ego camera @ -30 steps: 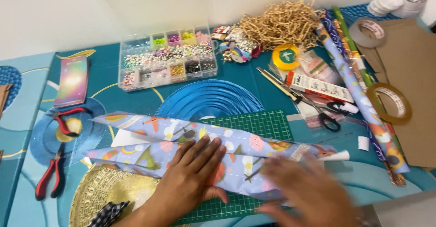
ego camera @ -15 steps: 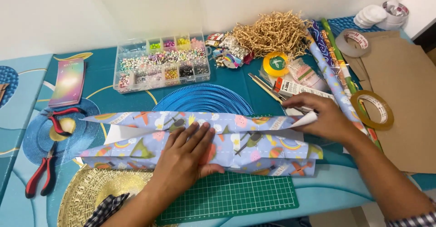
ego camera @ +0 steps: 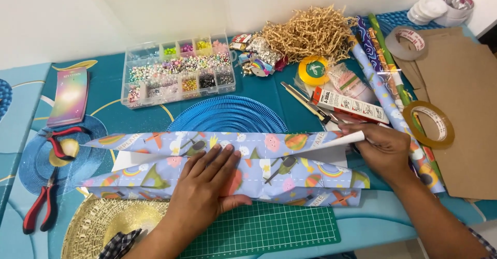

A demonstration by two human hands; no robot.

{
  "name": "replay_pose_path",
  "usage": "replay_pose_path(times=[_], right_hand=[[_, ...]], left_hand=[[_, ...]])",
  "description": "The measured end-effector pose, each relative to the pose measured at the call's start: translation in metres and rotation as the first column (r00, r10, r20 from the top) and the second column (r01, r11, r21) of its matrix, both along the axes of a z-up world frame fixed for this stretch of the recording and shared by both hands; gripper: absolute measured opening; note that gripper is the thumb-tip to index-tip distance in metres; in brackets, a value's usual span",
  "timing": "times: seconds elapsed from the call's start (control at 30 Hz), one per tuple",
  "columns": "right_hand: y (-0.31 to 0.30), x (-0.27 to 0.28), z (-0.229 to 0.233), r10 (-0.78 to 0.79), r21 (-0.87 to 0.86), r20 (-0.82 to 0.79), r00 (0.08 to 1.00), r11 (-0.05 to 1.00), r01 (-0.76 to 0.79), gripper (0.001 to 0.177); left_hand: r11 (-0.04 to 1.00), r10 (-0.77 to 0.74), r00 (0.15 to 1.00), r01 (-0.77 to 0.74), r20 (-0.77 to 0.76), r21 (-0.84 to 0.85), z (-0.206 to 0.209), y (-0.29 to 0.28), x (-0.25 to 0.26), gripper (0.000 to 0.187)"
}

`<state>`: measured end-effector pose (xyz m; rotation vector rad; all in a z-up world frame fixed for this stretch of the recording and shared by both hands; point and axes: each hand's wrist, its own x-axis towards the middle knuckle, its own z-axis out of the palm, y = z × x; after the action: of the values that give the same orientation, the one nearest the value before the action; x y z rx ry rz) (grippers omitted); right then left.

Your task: Wrapping a small cardboard box with decorative paper using tape and scissors on a craft table.

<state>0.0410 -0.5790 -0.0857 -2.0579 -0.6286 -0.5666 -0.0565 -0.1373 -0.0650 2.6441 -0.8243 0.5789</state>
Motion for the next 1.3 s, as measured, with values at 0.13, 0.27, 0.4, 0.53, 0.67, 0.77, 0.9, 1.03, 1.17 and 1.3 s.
replay_pose_path(times=[0.13, 0.27, 0.4, 0.53, 0.67, 0.77, 0.9, 1.03, 1.17, 1.3], right_hand=[[-0.001, 0.003, 0.023, -0.070, -0.036, -0.176, 0.982, 0.997, 0.064, 0.031], [-0.001, 0.003, 0.076, 0.073, -0.091, -0.439, 0.895, 0.988, -0.125, 0.068], [-0.014, 0.002, 0.085, 0.144, -0.127, -0.336, 0.931, 0.972, -0.197, 0.034], [-0.022, -0.006, 0.075, 0.263, -0.220, -0.098, 0.960, 0.935, -0.278, 0.015], [-0.017, -0.034, 0.052, 0.223, -0.213, 0.129, 0.966, 0.958, -0.193, 0.015], [-0.018, -0.068, 0.036, -0.155, -0.056, -0.098, 0.983, 0.987, 0.150, 0.015], [-0.033, -0.078, 0.030, -0.397, -0.317, -0.871, 0.290, 0.905, 0.285, 0.118], [0.026, -0.072, 0.060, -0.116, -0.118, -0.993, -0.035, 0.864, 0.489, 0.100], [0.047, -0.065, 0.071, 0.213, 0.218, -0.973, 0.089, 0.722, 0.656, 0.059], [0.030, -0.062, 0.033, 0.256, 0.320, -0.947, 0.192, 0.713, 0.624, 0.042]], left_hand=[[1.000, -0.004, 1.000, 0.004, -0.006, -0.006, -0.001, 0.001, 0.001, 0.100], [1.000, -0.007, 1.000, 0.007, -0.008, -0.006, -0.003, 0.001, 0.001, 0.099], [1.000, -0.004, 1.000, 0.004, 0.015, -0.018, -0.004, 0.002, 0.002, 0.099], [1.000, -0.011, 1.000, 0.011, 0.001, 0.004, -0.004, 0.004, 0.002, 0.100], [1.000, -0.008, 1.000, 0.008, 0.011, 0.004, -0.002, 0.003, 0.001, 0.098], [1.000, -0.007, 1.000, 0.007, -0.003, 0.010, -0.001, 0.004, 0.002, 0.098], [1.000, 0.001, 0.999, 0.000, -0.048, 0.022, -0.003, 0.005, 0.001, 0.100], [1.000, -0.005, 1.000, 0.005, 0.002, 0.020, -0.001, 0.004, 0.001, 0.099], [1.000, -0.005, 1.000, 0.005, 0.000, 0.019, -0.001, 0.004, 0.000, 0.097], [1.000, -0.007, 1.000, 0.007, -0.024, 0.020, -0.002, 0.005, 0.001, 0.097]])
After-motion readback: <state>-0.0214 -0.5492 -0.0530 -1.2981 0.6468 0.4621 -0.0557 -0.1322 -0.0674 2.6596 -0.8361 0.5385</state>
